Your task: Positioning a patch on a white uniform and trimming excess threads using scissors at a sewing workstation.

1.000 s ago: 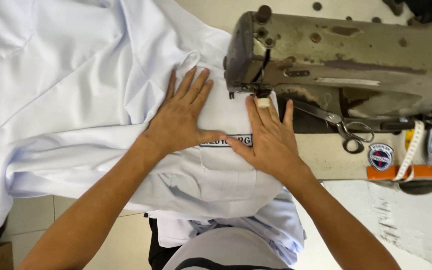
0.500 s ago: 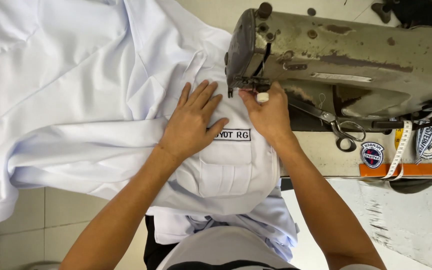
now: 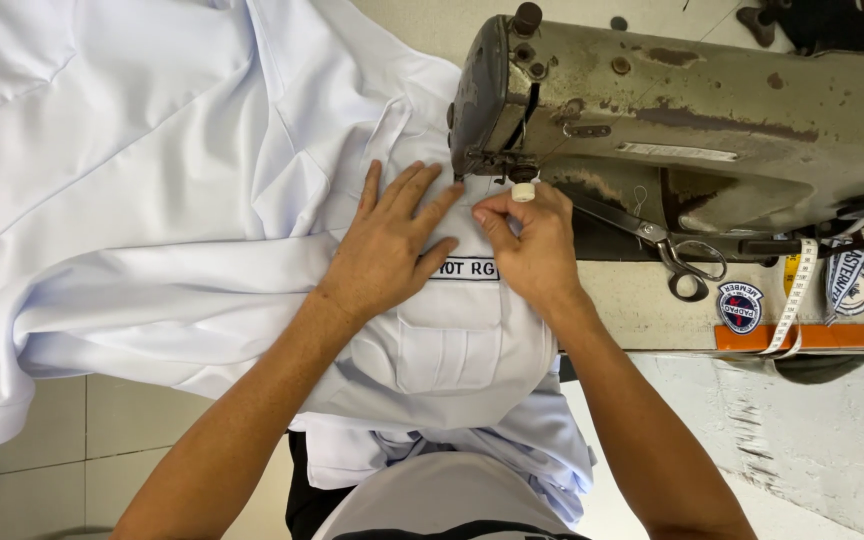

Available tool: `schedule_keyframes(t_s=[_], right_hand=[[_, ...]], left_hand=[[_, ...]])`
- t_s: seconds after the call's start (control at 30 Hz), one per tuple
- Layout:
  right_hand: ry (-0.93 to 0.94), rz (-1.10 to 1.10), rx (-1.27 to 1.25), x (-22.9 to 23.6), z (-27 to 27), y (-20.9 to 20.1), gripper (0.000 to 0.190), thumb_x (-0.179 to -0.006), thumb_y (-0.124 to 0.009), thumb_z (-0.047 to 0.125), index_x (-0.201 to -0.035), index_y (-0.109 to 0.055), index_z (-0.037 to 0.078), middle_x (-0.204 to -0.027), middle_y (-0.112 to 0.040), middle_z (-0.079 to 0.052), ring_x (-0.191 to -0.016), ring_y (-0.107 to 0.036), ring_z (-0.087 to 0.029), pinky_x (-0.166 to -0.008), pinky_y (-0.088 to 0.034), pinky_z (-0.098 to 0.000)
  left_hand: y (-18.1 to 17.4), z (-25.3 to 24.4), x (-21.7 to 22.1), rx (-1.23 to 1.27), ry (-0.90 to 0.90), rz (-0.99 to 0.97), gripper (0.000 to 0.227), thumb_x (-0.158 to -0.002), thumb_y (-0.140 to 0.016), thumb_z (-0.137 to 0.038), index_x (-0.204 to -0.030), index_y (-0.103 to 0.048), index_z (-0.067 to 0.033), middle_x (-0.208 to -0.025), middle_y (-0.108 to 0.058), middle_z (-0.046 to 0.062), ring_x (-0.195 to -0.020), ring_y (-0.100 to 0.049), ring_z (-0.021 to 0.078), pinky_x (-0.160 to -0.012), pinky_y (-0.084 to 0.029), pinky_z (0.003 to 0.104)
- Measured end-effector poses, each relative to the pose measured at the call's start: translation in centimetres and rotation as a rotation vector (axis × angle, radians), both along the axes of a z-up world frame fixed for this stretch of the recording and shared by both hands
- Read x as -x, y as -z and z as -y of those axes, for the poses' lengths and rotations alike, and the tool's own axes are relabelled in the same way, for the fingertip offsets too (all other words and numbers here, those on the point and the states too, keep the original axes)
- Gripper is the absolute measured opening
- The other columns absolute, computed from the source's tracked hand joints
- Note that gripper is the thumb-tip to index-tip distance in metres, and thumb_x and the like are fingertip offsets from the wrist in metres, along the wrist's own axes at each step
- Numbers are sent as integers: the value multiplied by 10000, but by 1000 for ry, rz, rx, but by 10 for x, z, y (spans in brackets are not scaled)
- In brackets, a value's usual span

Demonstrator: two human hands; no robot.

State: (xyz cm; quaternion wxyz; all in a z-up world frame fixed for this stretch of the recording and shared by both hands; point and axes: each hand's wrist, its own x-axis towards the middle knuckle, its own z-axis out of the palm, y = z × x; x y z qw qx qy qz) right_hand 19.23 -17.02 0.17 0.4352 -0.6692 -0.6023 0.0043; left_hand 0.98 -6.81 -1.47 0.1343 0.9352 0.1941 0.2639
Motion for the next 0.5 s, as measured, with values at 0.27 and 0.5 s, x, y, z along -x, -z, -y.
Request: schedule_keyframes(t_s=[0.27, 0.5], right_hand=[[300, 498, 103, -62, -32, 64, 312, -867, -823, 262, -732, -677, 21, -654, -581, -183, -730, -606, -419, -787, -481, -497], [350, 507, 376, -54, 12, 47, 154, -877, -741, 240, -995, -717, 144, -962, -687, -95, -944, -685, -327, -884, -502, -501]], left_hand=[[0, -1, -1, 8, -22, -130, 556, -991, -586, -534, -1419, -631, -182, -1526, -485, 176, -1497, -352, 381, -1224, -96, 682], [-5, 26, 4, -146, 37, 18, 428, -959, -775, -386, -1218, -705, -53, -1378, -598, 202, -1374, -484, 412, -1190, -165, 667]])
